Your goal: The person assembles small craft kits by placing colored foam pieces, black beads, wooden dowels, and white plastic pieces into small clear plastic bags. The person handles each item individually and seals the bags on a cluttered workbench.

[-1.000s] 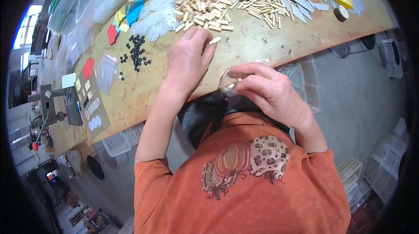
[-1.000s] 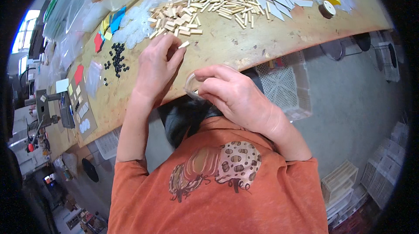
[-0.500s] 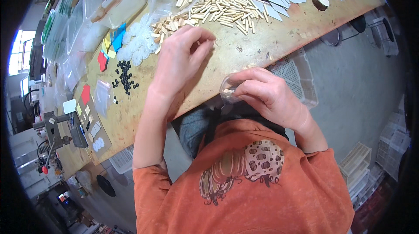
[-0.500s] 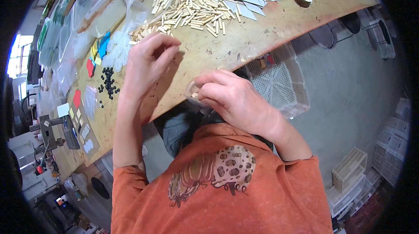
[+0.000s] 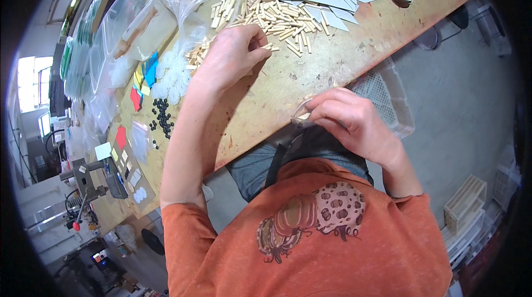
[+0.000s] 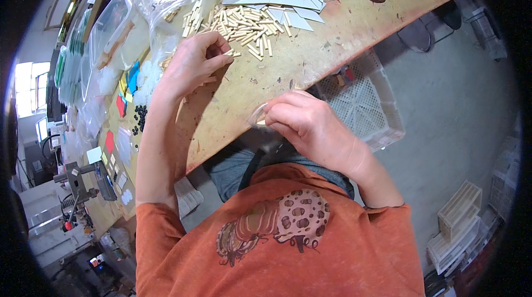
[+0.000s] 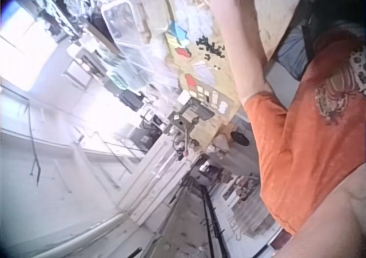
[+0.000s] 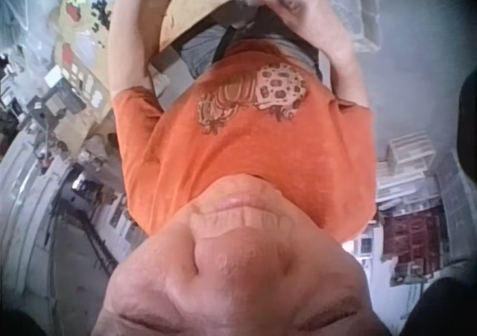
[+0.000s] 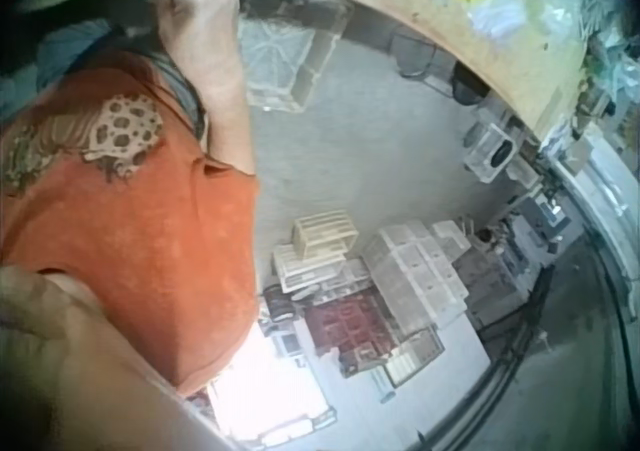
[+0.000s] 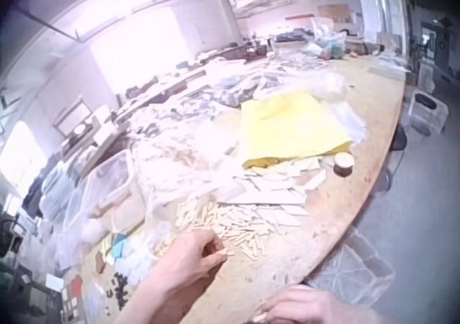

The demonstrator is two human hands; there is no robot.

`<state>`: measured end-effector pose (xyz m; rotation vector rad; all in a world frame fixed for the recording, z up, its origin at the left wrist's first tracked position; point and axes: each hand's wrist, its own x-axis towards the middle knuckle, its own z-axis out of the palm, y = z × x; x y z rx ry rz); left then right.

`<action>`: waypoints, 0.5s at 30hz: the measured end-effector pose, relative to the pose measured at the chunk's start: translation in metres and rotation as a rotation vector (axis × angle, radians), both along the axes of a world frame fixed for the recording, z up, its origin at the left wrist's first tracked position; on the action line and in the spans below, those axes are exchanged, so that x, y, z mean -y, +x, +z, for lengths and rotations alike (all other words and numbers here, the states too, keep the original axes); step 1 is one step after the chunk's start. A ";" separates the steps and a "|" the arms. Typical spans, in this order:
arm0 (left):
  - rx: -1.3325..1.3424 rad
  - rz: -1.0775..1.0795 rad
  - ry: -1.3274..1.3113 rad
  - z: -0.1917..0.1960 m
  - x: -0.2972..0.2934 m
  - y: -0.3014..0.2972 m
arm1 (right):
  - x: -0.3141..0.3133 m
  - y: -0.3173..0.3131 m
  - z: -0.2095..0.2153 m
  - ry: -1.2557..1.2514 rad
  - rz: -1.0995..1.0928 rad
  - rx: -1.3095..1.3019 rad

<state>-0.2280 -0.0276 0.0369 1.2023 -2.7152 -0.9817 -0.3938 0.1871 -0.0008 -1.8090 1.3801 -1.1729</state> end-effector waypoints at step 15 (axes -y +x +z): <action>-0.590 0.139 0.449 0.008 -0.054 0.039 | 0.005 0.011 0.011 -0.070 0.028 -0.009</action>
